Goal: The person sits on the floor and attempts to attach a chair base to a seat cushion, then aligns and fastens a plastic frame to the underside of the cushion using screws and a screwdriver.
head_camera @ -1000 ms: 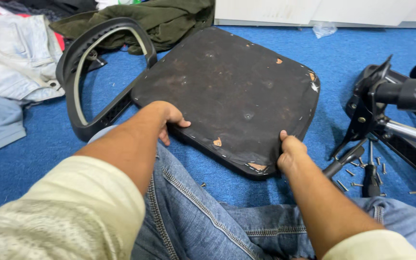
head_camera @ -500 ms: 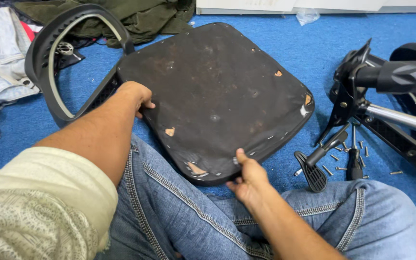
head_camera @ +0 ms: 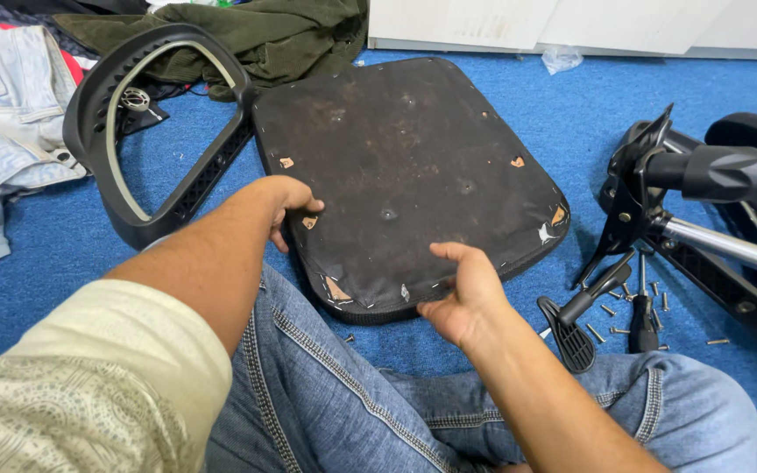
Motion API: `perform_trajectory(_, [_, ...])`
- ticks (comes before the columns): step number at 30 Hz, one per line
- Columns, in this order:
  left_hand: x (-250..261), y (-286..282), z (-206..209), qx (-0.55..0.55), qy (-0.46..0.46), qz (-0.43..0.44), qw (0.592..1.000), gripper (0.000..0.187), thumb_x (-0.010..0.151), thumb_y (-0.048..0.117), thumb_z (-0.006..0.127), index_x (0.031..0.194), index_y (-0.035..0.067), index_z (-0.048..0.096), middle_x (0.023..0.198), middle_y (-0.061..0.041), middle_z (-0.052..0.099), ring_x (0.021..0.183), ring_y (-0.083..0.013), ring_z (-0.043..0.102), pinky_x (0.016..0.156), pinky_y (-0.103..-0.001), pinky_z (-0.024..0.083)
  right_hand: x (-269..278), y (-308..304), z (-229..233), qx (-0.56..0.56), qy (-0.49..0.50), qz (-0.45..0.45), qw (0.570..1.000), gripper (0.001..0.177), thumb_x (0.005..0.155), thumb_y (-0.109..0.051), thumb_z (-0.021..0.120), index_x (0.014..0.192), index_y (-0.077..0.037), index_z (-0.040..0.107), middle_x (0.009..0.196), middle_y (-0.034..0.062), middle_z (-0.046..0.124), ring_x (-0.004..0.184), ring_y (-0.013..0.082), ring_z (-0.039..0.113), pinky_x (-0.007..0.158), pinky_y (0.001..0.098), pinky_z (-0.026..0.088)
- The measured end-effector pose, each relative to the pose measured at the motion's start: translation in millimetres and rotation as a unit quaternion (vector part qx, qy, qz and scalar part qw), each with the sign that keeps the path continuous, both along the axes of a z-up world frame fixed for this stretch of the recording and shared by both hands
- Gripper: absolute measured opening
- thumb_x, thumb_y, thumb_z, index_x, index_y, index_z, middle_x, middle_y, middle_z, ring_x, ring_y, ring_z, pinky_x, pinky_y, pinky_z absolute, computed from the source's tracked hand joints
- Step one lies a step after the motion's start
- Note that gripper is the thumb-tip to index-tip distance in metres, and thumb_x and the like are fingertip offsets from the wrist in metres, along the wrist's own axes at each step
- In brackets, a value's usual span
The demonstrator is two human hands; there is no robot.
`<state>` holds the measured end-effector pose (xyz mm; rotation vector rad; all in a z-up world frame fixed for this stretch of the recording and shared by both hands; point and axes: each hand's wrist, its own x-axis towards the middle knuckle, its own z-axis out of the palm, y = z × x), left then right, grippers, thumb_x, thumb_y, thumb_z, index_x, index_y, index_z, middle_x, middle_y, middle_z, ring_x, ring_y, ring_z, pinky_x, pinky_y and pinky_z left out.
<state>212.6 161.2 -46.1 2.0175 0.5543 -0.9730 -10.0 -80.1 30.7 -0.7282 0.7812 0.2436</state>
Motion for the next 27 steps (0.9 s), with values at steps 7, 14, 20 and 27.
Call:
perform_trajectory(7, [24, 42, -1, 0.104, 0.017, -0.115, 0.988, 0.056, 0.094, 0.036, 0.076, 0.134, 0.002, 0.058, 0.134, -0.017, 0.068, 0.110, -0.0327, 0.073, 0.088, -0.051, 0.060, -11, 17, 15, -0.242, -0.004, 0.008, 0.970, 0.065, 0.077, -0.020, 0.072, 0.139, -0.008, 0.058, 0.143, 0.0169, 0.053, 0.144, 0.0374, 0.039, 0.114, 0.0537, 0.037])
perform_trajectory(14, [42, 132, 17, 0.404, -0.292, -0.025, 0.867, 0.047, 0.078, 0.028, 0.086, 0.117, 0.005, 0.075, 0.127, -0.020, 0.068, 0.115, -0.0357, 0.064, 0.095, -0.048, 0.053, -38, 16, -45, -0.081, 0.149, -0.073, 0.983, 0.074, 0.087, -0.016, 0.070, 0.153, -0.010, 0.037, 0.140, 0.0178, 0.041, 0.142, 0.0408, 0.039, 0.119, 0.0705, 0.030])
perform_trajectory(20, [79, 181, -49, 0.428, -0.162, -0.249, 0.853, 0.069, 0.081, 0.051, 0.084, 0.130, 0.004, 0.071, 0.139, -0.021, 0.065, 0.131, -0.0355, 0.061, 0.110, -0.045, 0.048, -6, 19, -78, -0.014, 0.104, -0.046, 0.993, 0.081, 0.086, -0.044, 0.071, 0.152, -0.006, 0.043, 0.146, 0.0205, 0.047, 0.138, 0.0370, 0.042, 0.120, 0.0635, 0.022])
perform_trajectory(27, [85, 204, -81, 0.387, -0.216, -0.224, 0.868, 0.053, 0.089, 0.041, 0.076, 0.123, 0.002, 0.075, 0.126, -0.024, 0.072, 0.120, -0.0386, 0.068, 0.102, -0.046, 0.053, -2, 23, -51, 0.017, 0.127, -0.072, 0.989, 0.083, 0.077, -0.066, 0.071, 0.135, -0.008, 0.063, 0.134, 0.0102, 0.062, 0.124, 0.0270, 0.054, 0.112, 0.0476, 0.037])
